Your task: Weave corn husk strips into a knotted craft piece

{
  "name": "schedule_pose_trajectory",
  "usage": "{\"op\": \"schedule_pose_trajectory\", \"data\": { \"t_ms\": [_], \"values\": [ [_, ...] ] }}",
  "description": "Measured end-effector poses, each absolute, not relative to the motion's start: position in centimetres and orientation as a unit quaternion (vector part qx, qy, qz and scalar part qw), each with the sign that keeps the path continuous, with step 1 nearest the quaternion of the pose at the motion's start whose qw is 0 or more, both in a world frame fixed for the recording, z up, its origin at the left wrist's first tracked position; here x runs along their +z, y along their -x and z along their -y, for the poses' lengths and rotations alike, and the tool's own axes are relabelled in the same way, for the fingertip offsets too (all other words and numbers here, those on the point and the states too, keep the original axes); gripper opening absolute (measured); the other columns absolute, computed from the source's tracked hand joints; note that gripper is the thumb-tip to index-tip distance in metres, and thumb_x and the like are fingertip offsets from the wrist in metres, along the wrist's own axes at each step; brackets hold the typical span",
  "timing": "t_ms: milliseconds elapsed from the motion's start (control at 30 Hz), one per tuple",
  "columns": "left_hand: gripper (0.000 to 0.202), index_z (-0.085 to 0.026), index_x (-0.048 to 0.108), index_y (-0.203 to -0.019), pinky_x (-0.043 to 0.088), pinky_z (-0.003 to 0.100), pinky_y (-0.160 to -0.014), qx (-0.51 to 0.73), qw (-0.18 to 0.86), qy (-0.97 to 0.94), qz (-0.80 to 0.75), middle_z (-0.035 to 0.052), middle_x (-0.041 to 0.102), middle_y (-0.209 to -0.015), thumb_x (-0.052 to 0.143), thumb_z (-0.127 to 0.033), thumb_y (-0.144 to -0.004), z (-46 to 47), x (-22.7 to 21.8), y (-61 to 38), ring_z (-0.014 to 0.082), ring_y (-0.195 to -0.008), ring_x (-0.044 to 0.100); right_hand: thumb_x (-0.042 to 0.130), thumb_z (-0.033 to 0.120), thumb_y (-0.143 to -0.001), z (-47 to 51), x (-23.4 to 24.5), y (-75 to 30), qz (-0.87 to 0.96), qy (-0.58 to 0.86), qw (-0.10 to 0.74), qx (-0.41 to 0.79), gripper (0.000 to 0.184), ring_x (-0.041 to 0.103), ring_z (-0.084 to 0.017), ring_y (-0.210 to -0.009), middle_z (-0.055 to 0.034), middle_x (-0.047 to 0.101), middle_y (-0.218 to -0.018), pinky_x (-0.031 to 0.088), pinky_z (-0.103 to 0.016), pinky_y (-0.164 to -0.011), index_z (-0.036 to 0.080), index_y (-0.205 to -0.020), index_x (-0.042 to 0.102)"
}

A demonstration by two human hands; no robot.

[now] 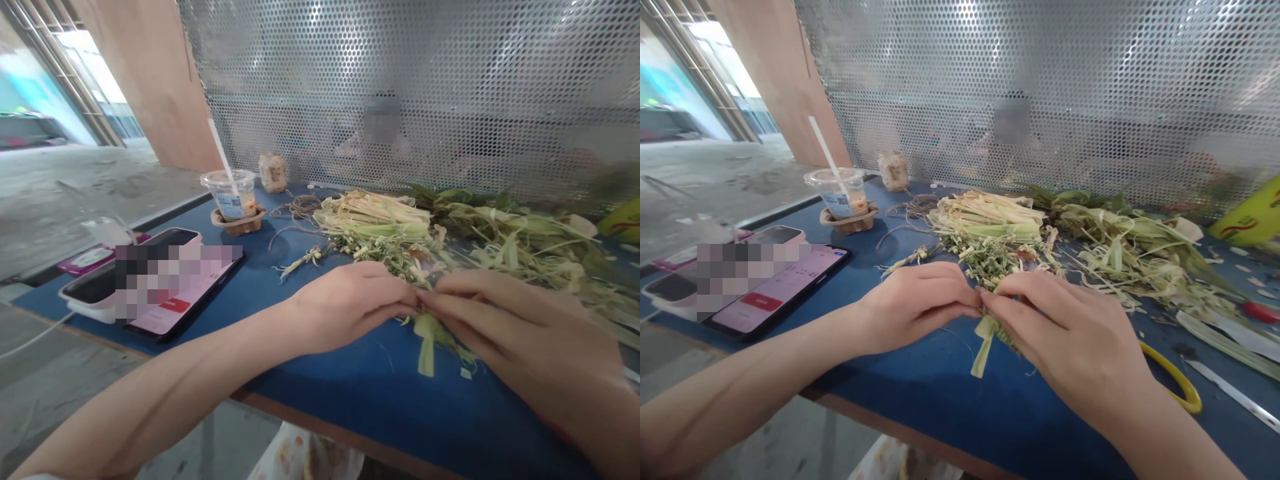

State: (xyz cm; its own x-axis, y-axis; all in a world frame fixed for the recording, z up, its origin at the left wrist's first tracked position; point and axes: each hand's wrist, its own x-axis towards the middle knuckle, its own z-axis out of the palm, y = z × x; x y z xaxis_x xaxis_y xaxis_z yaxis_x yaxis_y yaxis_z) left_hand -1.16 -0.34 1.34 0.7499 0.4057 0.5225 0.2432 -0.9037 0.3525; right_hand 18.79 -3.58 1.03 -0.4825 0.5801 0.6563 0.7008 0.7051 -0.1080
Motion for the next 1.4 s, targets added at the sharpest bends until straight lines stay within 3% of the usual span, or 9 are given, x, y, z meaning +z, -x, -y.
{"op": "schedule_pose_trajectory", "data": {
  "t_ms": [200,433,667,800,933,1133,1300,1400],
  "values": [
    [0.013,-0.014,0.060,-0.081,0.044,0.013,-0.066,0.297,0.270,-0.888,-0.223,0.0004,0.065,-0.078,0.048,-0.017,-0.082,0.3,1.6,1.1,0.0066,-0.072,0.059,0.041,0.024,-0.085,3.7,1.0,-18.6,0.859,0.374,0.337,-0.091,0.025,0.063,-0.016,-0.065,-0.0028,0.066,-0.070,0.049,-0.025,-0.053,0.024,-0.078,0.065],
    [0.014,-0.011,0.060,-0.082,0.042,0.017,-0.074,0.320,0.175,-0.911,-0.193,0.0043,0.063,-0.078,0.047,-0.014,-0.082,0.3,1.6,1.4,0.0092,-0.076,0.055,0.047,0.021,-0.084,3.8,1.3,-18.4,0.852,0.367,0.336,-0.162,0.017,0.061,-0.011,-0.066,-0.0005,0.063,-0.080,0.048,-0.019,-0.056,0.025,-0.089,0.062],
    [0.012,-0.011,0.061,-0.081,0.043,0.016,-0.070,0.328,0.168,-0.907,-0.204,0.0030,0.064,-0.077,0.049,-0.013,-0.080,0.4,1.4,1.2,0.0075,-0.071,0.055,0.042,0.024,-0.085,3.7,1.2,-18.4,0.867,0.352,0.321,-0.143,0.022,0.061,-0.011,-0.064,0.0001,0.063,-0.081,0.048,-0.020,-0.054,0.024,-0.077,0.062],
    [0.011,-0.012,0.061,-0.080,0.044,0.015,-0.065,0.332,0.177,-0.900,-0.220,0.0015,0.064,-0.074,0.051,-0.015,-0.079,0.4,1.3,1.1,0.0066,-0.067,0.056,0.043,0.023,-0.085,3.6,0.8,-18.8,0.874,0.362,0.306,-0.110,0.019,0.061,-0.014,-0.073,-0.0010,0.062,-0.089,0.049,-0.024,-0.064,0.026,-0.088,0.061],
    [0.010,-0.013,0.061,-0.080,0.045,0.017,-0.063,0.360,0.178,-0.888,-0.226,0.0017,0.064,-0.073,0.052,-0.017,-0.079,0.4,1.4,1.3,0.0074,-0.066,0.056,0.042,0.021,-0.084,3.7,1.4,-19.1,0.885,0.361,0.273,-0.110,0.026,0.058,-0.014,-0.080,-0.0021,0.056,-0.098,0.048,-0.023,-0.061,0.029,-0.104,0.056],
    [0.010,-0.012,0.061,-0.081,0.047,0.022,-0.071,0.396,0.192,-0.887,-0.143,0.0045,0.064,-0.074,0.051,-0.012,-0.079,0.3,1.5,1.5,0.0099,-0.073,0.056,0.043,0.025,-0.083,3.9,2.5,-19.0,0.870,0.368,0.313,-0.100,0.023,0.054,-0.014,-0.069,-0.0027,0.053,-0.094,0.047,-0.025,-0.056,0.032,-0.095,0.062],
    [0.011,-0.013,0.060,-0.084,0.048,0.023,-0.072,0.414,0.200,-0.879,-0.123,0.0056,0.065,-0.077,0.053,-0.009,-0.077,0.2,1.4,1.5,0.0106,-0.074,0.057,0.049,0.031,-0.081,4.3,2.2,-18.7,0.826,0.389,0.402,-0.066,0.013,0.056,-0.018,-0.075,-0.0025,0.055,-0.090,0.049,-0.031,-0.061,0.031,-0.088,0.061],
    [0.012,-0.013,0.060,-0.086,0.049,0.025,-0.073,0.421,0.183,-0.880,-0.119,0.0062,0.065,-0.078,0.053,-0.008,-0.077,0.2,1.3,1.6,0.0111,-0.074,0.057,0.047,0.029,-0.082,4.5,2.2,-18.5,0.818,0.399,0.406,-0.086,0.013,0.058,-0.019,-0.074,-0.0026,0.058,-0.087,0.048,-0.034,-0.061,0.029,-0.084,0.060]
  ]
}}
